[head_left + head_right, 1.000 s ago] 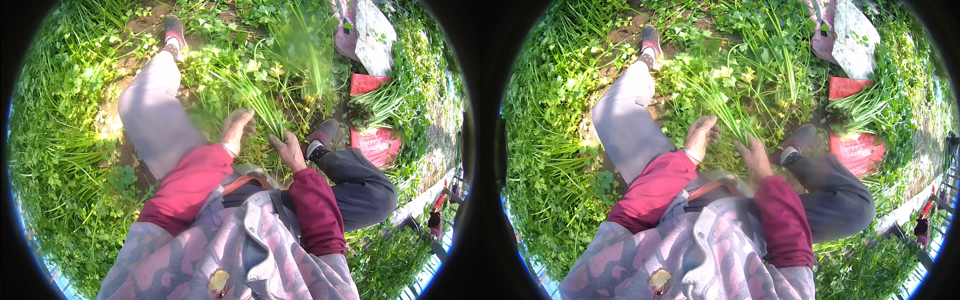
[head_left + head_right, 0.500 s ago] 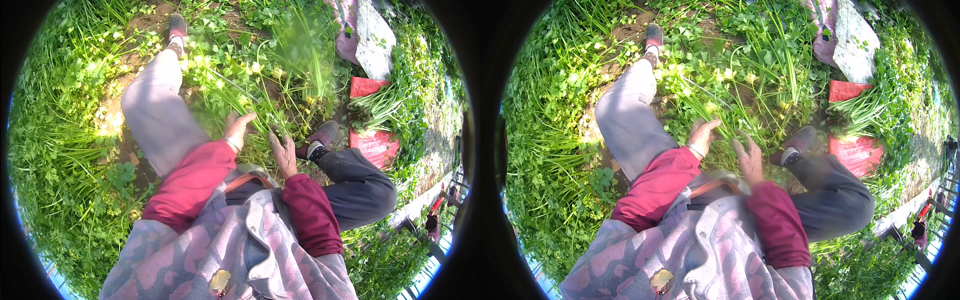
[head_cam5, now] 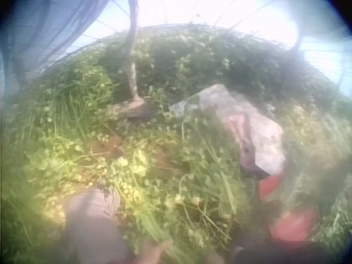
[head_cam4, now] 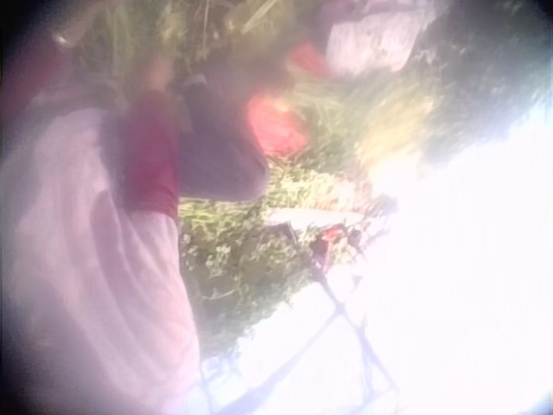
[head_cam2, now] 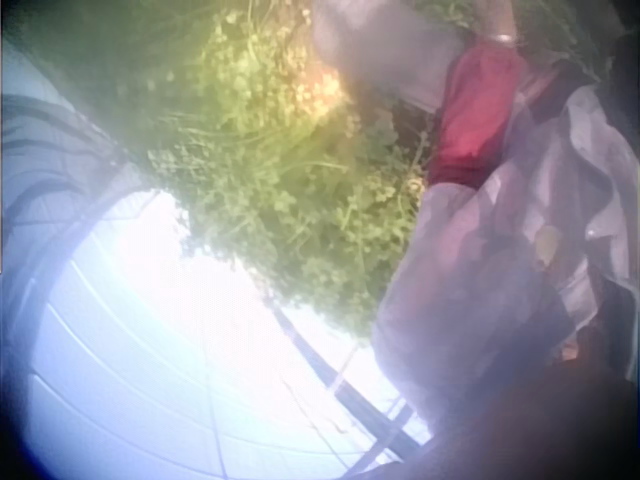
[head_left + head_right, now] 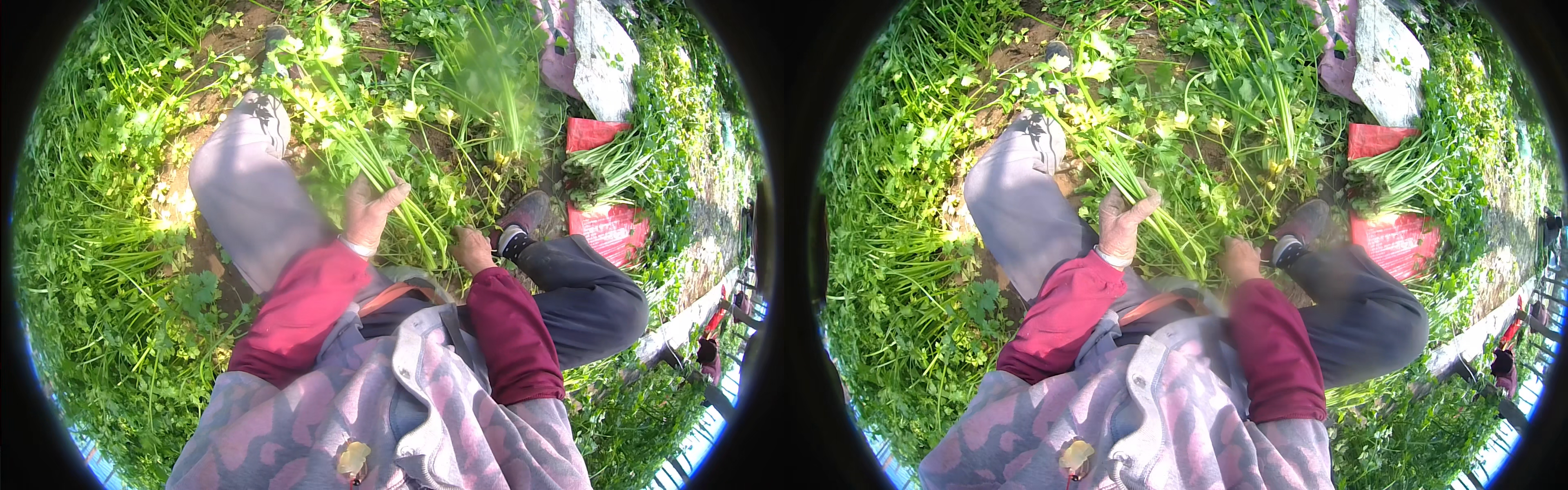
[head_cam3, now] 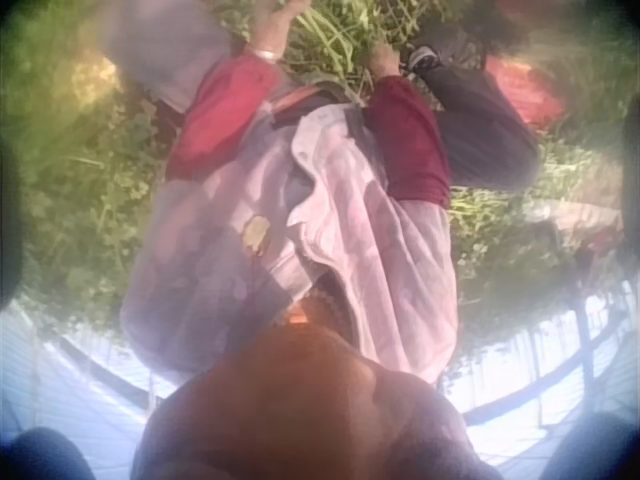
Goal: The person sits on the ground and repeatedly picks up bunches of green vegetables, trims the stems and leaves by hand, and places the trimmed portions into a red crate.
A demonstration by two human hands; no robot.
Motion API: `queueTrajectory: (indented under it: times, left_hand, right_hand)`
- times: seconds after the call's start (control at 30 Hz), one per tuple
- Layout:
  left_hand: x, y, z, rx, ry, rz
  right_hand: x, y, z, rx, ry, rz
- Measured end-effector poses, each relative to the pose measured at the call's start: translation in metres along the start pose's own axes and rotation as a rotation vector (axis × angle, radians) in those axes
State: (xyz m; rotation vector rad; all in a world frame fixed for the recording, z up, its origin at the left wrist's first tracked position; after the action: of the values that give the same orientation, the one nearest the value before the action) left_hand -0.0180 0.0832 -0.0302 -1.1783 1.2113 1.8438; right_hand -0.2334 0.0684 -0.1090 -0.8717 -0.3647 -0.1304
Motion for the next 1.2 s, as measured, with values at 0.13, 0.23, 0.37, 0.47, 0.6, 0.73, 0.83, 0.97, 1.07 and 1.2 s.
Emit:
queueTrajectory:
  times: [0.13, 0.23, 0.37, 0.47, 0.6, 0.73, 0.83, 0.97, 1.07, 1.2]
  left_hand:
    - [-0.006, -0.008, -0.001, -0.083, -0.033, -0.064]
    - [-0.002, -0.013, -0.005, -0.079, -0.064, -0.079]
    - [0.003, -0.017, -0.009, -0.098, -0.099, -0.049]
    - [0.002, -0.018, -0.009, -0.1, -0.153, -0.024]
    - [-0.002, -0.017, -0.007, -0.075, -0.166, 0.067]
    - [-0.003, -0.016, -0.003, 0.032, -0.264, 0.097]
    - [-0.004, -0.014, -0.001, 0.091, -0.212, 0.024]
    - [-0.005, -0.014, 0.001, 0.053, -0.19, -0.045]
    - [-0.004, -0.015, 0.002, 0.063, -0.16, -0.107]
    - [0.001, -0.015, 0.002, 0.042, -0.154, -0.067]
  right_hand:
    - [0.003, -0.024, -0.001, -0.393, -0.133, -0.331]
    - [0.01, -0.044, 0.005, -0.617, -0.258, -0.554]
    - [0.02, -0.039, 0.023, -0.175, 0.067, -1.137]
    - [0.03, -0.022, 0.032, 0.065, 0.064, -1.219]
    - [0.032, -0.009, 0.029, 0.174, 0.225, -1.141]
    - [0.034, -0.013, 0.024, 0.366, 0.293, -1.5]
    - [0.041, -0.021, 0.024, 0.244, -0.093, -1.657]
    - [0.047, -0.028, 0.025, 0.092, -0.051, -1.991]
    - [0.048, -0.034, 0.026, 0.078, -0.01, -2.021]
    - [0.056, -0.038, 0.035, -0.101, 0.035, -1.558]
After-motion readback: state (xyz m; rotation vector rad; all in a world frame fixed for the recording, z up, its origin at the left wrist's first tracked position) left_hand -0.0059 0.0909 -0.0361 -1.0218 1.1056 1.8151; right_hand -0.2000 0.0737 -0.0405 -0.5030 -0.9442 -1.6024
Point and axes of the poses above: each hand's wrist, its own z-axis away from the middle knuckle, its own y-axis out of the palm, x = y × z, the point moved 1 cm from there along -z, towards the middle knuckle, and after that the axes turned 1 degree about y, right-handed, at the moved point
